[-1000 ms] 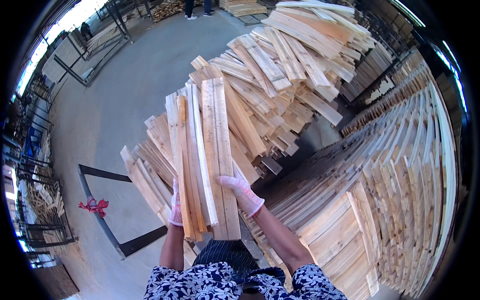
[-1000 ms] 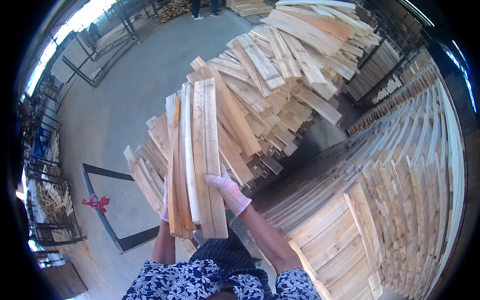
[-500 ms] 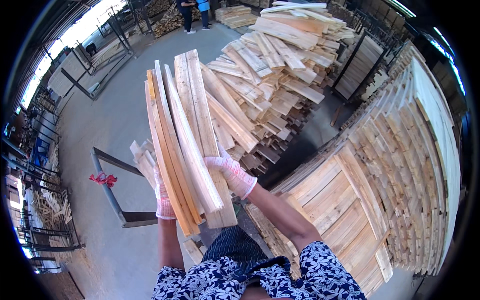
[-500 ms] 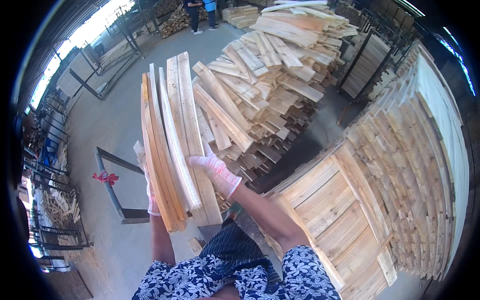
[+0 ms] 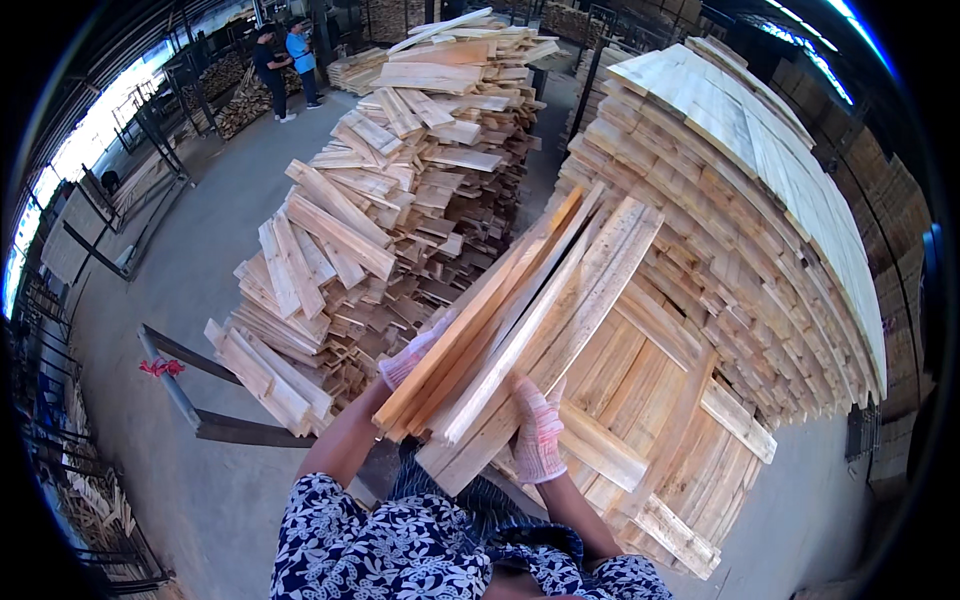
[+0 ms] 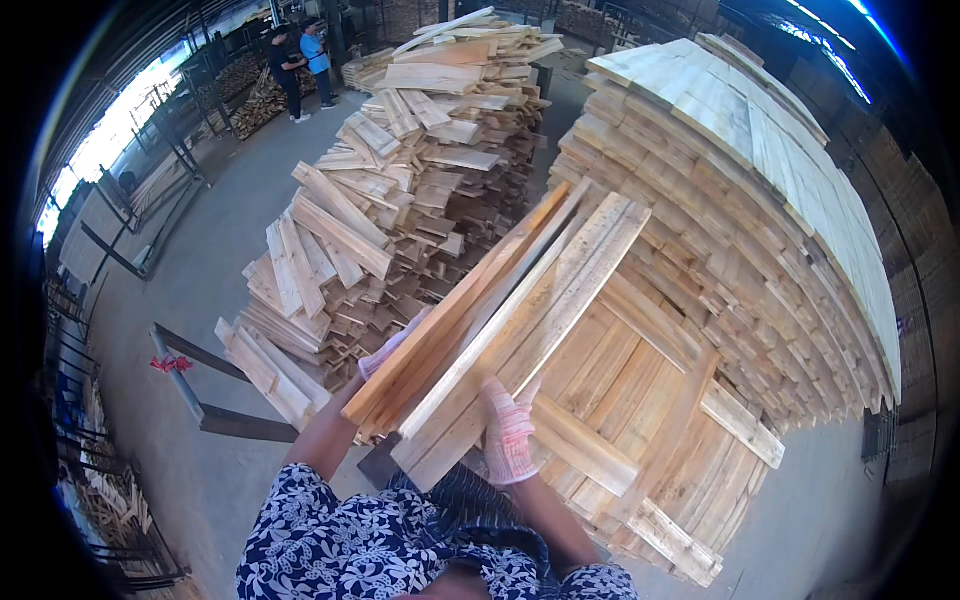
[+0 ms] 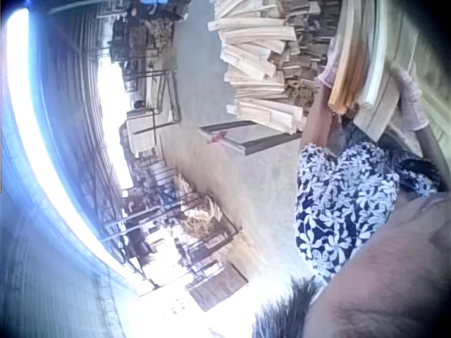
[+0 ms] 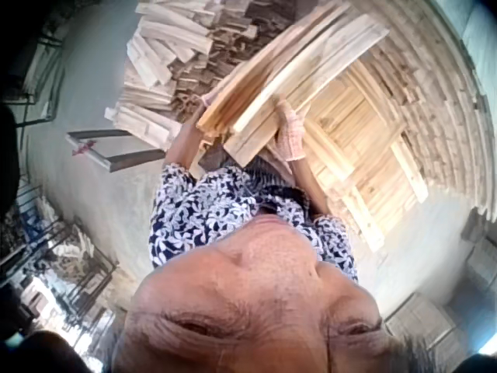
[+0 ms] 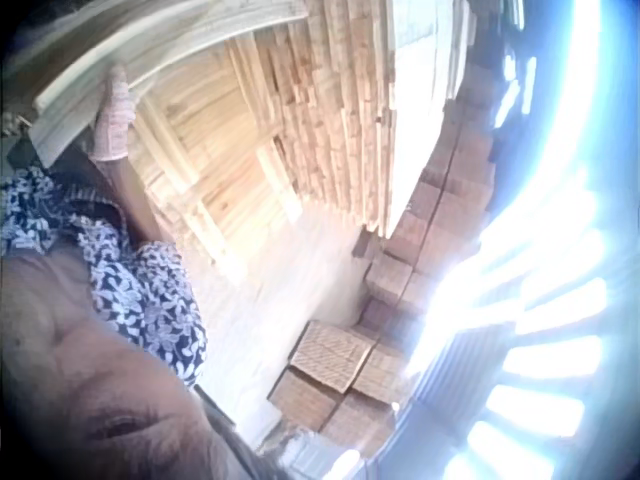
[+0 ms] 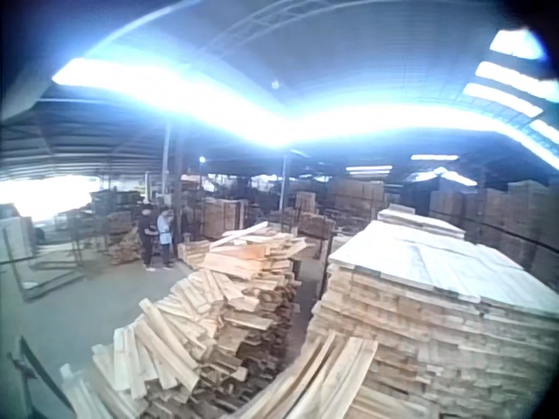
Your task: The person picks up wooden planks from a large pile and places them onto a wooden pallet. They arrange the planks in a neat, organized stack, repeating the process of lifting and placing multiple times to build up the pile on the pallet.
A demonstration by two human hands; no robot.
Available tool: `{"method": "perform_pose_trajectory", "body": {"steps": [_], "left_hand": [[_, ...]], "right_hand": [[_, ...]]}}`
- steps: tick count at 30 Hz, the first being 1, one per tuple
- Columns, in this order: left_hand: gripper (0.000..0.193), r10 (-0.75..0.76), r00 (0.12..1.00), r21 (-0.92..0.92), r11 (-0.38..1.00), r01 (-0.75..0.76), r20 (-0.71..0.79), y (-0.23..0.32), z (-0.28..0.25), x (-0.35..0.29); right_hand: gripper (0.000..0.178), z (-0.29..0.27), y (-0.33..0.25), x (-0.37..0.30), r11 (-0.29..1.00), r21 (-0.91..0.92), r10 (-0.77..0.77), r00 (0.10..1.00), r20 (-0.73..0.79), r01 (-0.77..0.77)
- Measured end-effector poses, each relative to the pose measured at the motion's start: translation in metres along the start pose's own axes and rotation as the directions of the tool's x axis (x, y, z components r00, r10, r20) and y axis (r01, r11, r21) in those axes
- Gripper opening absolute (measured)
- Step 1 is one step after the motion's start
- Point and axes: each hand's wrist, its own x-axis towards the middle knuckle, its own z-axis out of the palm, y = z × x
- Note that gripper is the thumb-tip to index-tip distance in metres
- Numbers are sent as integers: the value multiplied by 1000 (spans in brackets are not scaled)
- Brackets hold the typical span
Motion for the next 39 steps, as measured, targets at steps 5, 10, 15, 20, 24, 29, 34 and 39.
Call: {"method": "perform_pose_trajectory", "body": {"steps": [5, 10, 15, 20, 24, 29, 34, 39], "left_hand": [[105, -119, 985, 833, 552, -39, 125, 34, 181, 21], [123, -37, 990, 963, -239, 122, -135, -11, 252, 16], [119, -7, 996, 981, -176, 84, -86, -9, 237, 16], [126, -10, 993, 993, 10, 119, -119, -22, 204, 48], [126, -23, 984, 983, 46, 177, -176, -23, 182, 49], [126, -8, 994, 993, 49, 111, -111, -27, 179, 49], [125, -13, 996, 974, 206, 92, -91, -38, 171, 58], [126, -38, 999, 993, 110, 37, -33, -27, 183, 60]], "right_hand": [[75, -116, -57, 29, 918, -397, -156, 938, -308, 22], [78, -212, -74, -12, 936, -351, -139, 958, -252, 43], [85, -307, -107, -59, 953, -259, -230, 933, -277, 158], [89, -445, -135, -59, 801, -558, -69, 893, -445, -216], [101, -411, -133, -32, 97, -858, -310, 804, -508, -505], [102, -384, -149, -12, 171, -786, -247, 747, -617, -594], [102, -359, -121, 2, 164, -781, -320, 716, -620, -603], [97, -362, -116, 5, 217, -774, -313, 709, -632, -594]]}}
